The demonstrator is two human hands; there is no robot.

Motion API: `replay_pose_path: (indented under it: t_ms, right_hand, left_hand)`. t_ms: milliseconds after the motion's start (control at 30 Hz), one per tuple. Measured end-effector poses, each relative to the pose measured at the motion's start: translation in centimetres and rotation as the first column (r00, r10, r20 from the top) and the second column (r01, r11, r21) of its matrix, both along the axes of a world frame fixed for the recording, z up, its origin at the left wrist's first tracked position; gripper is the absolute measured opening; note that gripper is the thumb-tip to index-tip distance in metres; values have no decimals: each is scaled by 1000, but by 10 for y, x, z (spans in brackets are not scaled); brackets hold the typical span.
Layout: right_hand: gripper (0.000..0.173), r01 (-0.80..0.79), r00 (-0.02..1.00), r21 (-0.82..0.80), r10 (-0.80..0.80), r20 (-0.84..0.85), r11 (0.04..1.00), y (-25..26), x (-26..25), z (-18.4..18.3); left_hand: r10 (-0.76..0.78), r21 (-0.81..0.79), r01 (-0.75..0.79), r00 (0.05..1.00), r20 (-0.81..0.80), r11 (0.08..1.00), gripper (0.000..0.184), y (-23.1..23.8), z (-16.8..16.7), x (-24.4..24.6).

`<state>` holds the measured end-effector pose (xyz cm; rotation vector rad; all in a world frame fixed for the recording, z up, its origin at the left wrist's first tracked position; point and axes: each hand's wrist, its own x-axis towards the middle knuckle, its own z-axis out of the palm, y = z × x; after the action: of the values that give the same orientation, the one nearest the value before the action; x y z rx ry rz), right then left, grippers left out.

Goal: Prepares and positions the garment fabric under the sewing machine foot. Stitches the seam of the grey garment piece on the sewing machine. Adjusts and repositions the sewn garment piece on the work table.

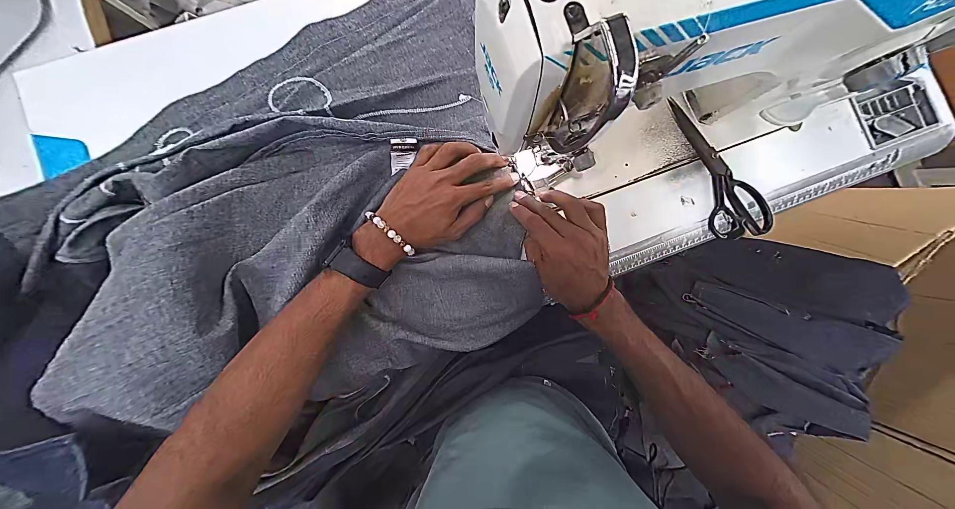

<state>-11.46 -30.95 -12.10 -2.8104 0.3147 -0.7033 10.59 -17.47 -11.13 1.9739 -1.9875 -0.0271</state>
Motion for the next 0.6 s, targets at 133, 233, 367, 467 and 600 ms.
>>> replay_pose_path:
  t_ms: [133, 233, 367, 467, 600]
  right_hand:
    - [28, 131, 988, -38, -128, 88, 991, 5, 0, -3]
    - [22, 233, 964, 68, -239, 116, 970, 1, 0, -1]
    - [26, 321, 945, 225, -297, -133, 920, -6, 18, 20]
    - [18, 212, 966, 316, -149, -211, 925, -1, 27, 45]
    - [42, 319, 942, 564, -191, -275, 762, 20, 2, 45]
  left_hand:
    - [53, 4, -53, 998, 38, 999, 41, -2, 4, -11]
    - [198, 36, -200, 979, 48, 979, 54, -5, 6, -43]
    - [384, 76, -390, 919, 87, 918, 83, -3, 4, -83]
    - [379, 5, -379, 926, 10, 926, 74, 2, 0, -81]
    - [337, 25, -337, 941, 3, 941, 51, 6, -1, -73]
